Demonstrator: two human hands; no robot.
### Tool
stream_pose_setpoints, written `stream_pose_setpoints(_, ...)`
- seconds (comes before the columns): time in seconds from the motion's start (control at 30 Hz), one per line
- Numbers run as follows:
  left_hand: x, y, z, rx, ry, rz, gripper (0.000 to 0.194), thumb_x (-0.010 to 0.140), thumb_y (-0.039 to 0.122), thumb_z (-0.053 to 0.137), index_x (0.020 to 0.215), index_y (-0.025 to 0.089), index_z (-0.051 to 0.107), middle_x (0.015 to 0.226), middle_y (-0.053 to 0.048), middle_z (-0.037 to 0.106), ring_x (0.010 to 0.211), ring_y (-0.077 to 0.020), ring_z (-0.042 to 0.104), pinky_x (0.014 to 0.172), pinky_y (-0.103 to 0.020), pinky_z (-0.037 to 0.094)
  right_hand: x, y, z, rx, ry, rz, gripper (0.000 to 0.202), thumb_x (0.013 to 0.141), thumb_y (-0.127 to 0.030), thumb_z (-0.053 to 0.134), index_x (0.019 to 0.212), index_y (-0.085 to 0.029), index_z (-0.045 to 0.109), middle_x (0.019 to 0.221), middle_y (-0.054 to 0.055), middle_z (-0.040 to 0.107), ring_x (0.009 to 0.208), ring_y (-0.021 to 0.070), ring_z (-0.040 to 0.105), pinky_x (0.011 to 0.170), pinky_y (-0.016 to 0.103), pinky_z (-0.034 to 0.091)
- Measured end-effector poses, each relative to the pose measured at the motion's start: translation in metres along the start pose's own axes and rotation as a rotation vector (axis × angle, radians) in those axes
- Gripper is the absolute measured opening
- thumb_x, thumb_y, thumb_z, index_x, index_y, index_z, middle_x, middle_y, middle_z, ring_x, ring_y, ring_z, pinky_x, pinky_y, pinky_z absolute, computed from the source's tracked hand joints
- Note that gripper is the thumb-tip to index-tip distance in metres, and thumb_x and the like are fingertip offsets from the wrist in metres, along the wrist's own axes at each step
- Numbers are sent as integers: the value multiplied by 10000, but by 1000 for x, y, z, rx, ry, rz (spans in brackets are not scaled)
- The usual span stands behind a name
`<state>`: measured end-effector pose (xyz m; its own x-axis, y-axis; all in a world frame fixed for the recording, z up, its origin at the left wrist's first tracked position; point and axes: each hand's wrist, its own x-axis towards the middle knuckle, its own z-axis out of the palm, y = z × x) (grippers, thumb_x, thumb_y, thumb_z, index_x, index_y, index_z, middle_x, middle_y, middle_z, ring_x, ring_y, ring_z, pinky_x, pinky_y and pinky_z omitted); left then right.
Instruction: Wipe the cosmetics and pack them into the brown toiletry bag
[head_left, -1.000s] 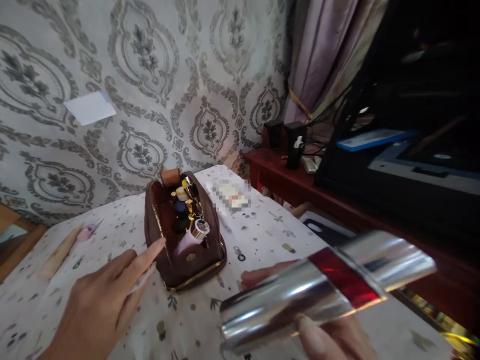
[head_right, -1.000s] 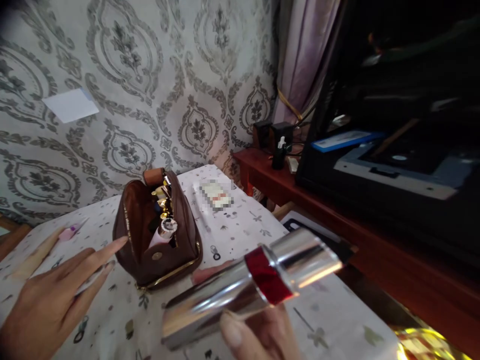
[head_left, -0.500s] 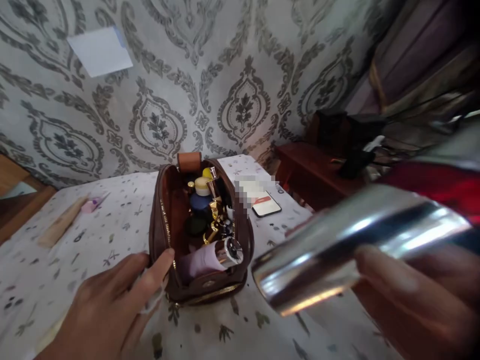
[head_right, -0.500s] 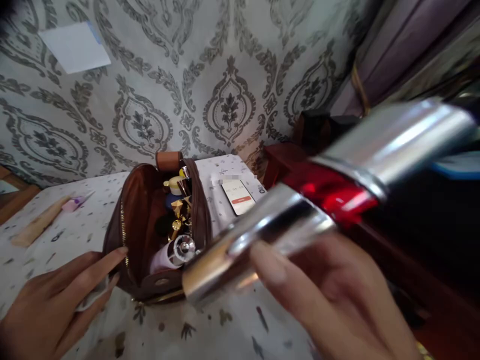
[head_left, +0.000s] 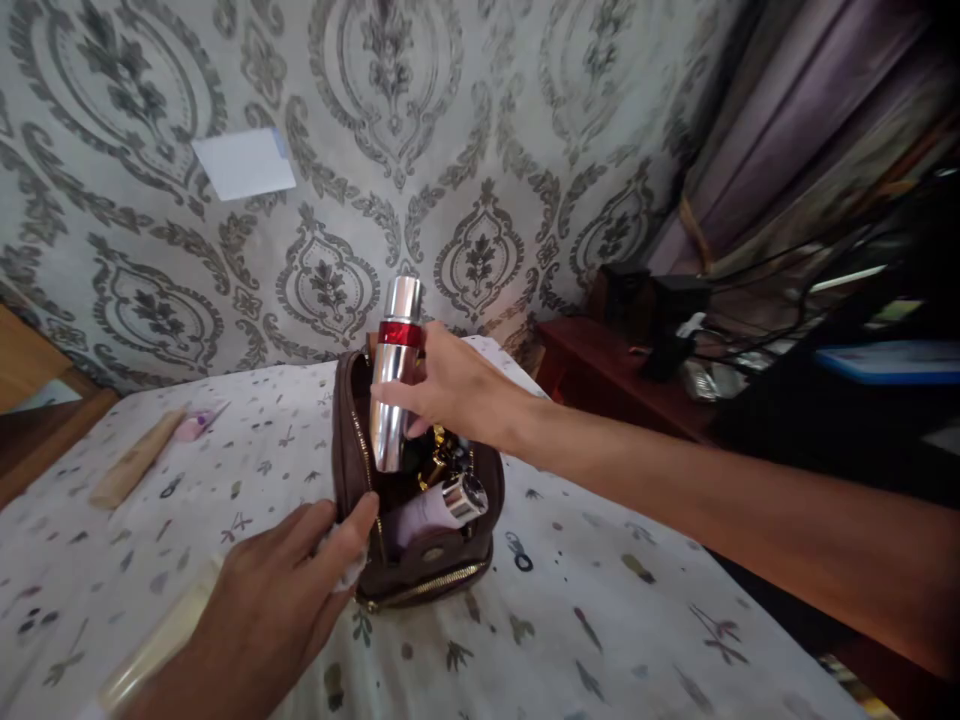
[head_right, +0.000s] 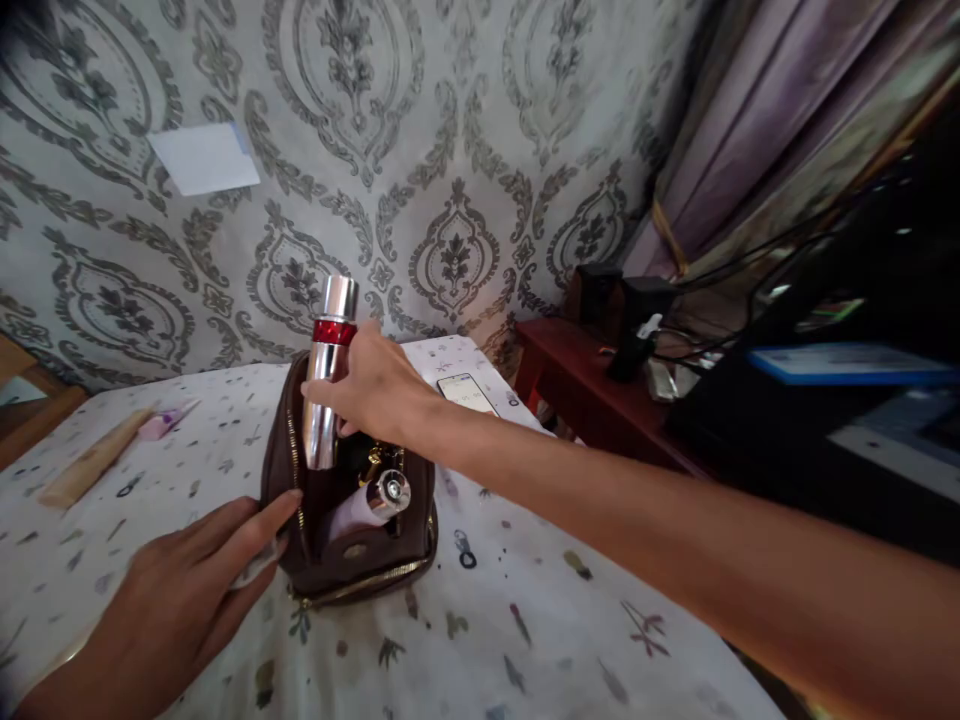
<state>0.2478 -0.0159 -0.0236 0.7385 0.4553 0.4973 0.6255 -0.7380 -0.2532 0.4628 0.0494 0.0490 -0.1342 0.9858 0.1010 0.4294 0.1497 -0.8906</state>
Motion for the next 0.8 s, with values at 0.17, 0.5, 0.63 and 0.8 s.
stream_pose_setpoints(0.17,-4,0,1,-6,9,-3,338,1014,219,281,1277,169,488,871,-69,700,681,-175,723,515,-255,545,14,-7,19,-218,50,133,492,734,-199,764,1124,-112,476,1027,129,675,716,203,708,480,264,599)
stream_pose_setpoints(0.5,0,-2,2,-19,34,9,330,1012,221,280,1266,173,485,928,-95,722,721,-186,735,515,-258,548,52,-18,37,-182,-88,288,152,710,-29,681,710,-139,575,591,-21,598,559,162,664,542,294,626)
stream_pose_setpoints(0.63,0,-2,5,-30,31,13,327,1005,222,302,1267,176,492,932,-86,717,740,-192,734,518,-259,546,60,-6,42,-98,-96,314,219,666,28,696,738,-142,578,544,-69,544,543,138,636,554,282,630)
stream_pose_setpoints(0.8,0,-2,5,-47,23,13,333,987,205,327,1277,166,486,941,-85,709,738,-190,726,571,-264,563,60,14,50,-42,-206,290,249,597,84,706,681,-125,600,518,-50,584,551,168,666,574,295,628)
